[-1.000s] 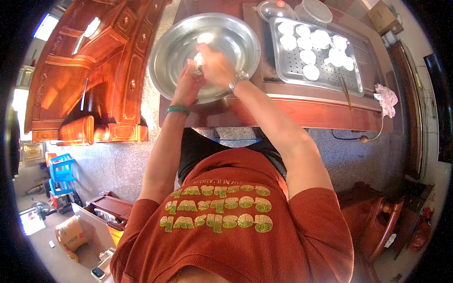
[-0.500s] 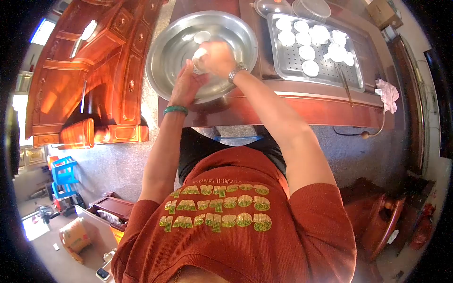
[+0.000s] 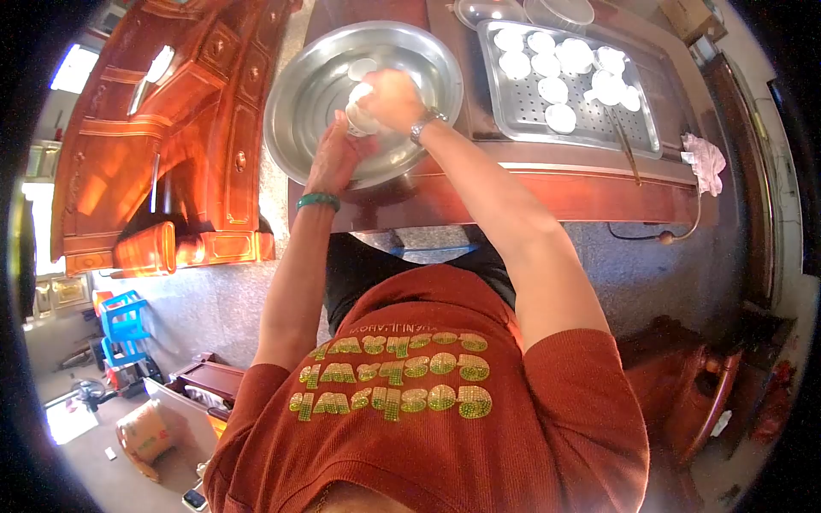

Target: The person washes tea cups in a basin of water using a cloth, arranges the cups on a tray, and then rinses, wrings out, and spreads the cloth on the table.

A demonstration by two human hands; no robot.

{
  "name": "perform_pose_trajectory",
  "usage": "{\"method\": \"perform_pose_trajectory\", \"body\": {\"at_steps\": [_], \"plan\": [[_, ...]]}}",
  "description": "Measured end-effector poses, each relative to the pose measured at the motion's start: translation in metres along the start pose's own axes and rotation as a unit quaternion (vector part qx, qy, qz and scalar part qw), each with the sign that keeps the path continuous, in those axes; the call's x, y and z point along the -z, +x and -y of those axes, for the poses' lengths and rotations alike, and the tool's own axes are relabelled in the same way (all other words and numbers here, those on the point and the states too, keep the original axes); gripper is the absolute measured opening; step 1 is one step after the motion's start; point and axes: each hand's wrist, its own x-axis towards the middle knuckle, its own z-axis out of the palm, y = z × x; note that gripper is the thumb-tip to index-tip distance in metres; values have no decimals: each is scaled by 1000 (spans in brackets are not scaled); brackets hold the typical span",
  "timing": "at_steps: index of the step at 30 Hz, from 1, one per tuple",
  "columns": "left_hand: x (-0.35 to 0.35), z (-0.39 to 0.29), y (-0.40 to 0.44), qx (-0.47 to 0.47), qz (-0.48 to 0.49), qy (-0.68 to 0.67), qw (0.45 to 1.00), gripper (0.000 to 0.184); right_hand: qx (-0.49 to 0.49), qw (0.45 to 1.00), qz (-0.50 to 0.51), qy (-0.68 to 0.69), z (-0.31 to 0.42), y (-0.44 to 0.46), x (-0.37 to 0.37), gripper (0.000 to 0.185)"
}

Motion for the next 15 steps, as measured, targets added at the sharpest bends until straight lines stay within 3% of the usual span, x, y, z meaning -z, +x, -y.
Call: {"method": "perform_pose_trajectory", "body": {"at_steps": [2,6,8,9,11,15], "plan": [[1,3,4,-1,-15,-30,999,41,69,980,60,-175,0,-2,-1,23],[1,4,4,-10,-29,-42,999,39,109,972,82,-189,-14,-10,-8,27],[3,4,4,-9,-34,-41,999,39,57,995,81,-23,3,-7,2,27],[2,3,3,-7,-32,-40,999,39,56,995,79,-23,6,-6,4,27],[-1,2,2,-9,-47,9,999,41,-114,988,1,101,10,-2,5,27],[3,0,1,-6,-33,-55,998,41,-163,967,-104,169,-17,-8,4,26]]}}
